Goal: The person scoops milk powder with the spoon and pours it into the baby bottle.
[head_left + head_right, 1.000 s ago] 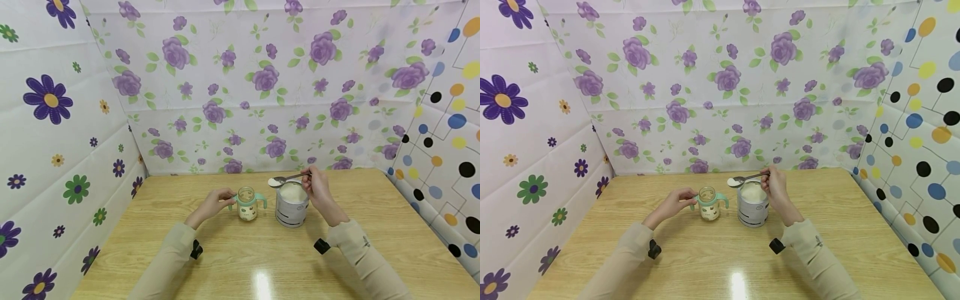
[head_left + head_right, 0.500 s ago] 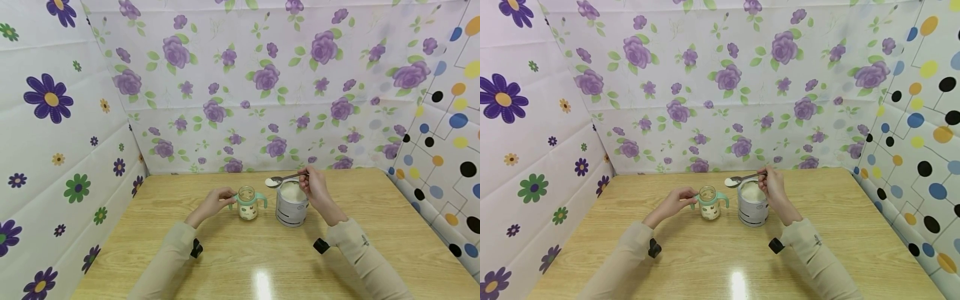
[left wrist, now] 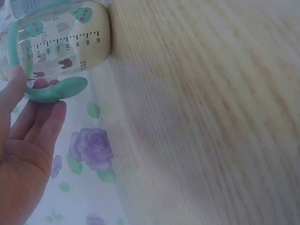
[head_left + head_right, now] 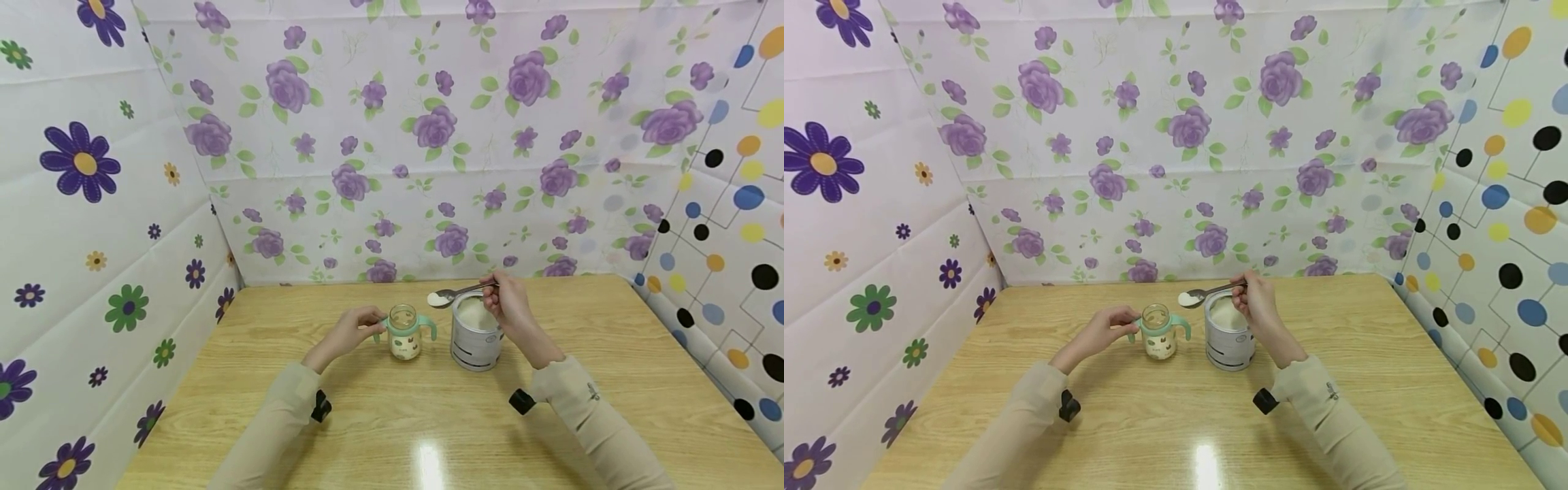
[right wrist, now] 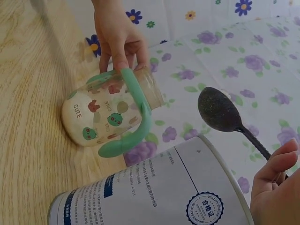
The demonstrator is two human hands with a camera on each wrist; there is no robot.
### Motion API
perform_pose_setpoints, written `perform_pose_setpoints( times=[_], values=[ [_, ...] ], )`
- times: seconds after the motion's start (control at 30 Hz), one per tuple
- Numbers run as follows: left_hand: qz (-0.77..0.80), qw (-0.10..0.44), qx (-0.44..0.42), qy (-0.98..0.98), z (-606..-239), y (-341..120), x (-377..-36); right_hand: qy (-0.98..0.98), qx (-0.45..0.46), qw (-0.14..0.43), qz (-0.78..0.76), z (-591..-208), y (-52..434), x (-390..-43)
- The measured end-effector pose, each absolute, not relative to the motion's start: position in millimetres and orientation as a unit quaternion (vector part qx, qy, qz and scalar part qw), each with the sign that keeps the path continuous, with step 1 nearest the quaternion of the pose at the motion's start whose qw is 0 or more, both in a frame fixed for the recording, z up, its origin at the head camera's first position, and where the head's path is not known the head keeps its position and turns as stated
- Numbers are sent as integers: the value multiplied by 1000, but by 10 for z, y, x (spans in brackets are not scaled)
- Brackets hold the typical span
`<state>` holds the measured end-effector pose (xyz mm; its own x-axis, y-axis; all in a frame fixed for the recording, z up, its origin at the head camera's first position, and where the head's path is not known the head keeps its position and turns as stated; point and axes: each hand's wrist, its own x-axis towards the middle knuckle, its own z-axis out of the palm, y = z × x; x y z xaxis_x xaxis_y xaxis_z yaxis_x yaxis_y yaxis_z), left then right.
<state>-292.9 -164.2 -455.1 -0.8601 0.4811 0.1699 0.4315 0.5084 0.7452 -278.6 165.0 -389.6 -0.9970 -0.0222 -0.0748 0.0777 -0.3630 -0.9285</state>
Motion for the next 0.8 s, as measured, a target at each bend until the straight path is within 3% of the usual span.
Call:
perform_pose_setpoints(
  times=[0.8],
  values=[
    [434,28,261,862,-4577,-1643,-2937,579,5,56,-813,-3914,1586,-2810]
  ],
)
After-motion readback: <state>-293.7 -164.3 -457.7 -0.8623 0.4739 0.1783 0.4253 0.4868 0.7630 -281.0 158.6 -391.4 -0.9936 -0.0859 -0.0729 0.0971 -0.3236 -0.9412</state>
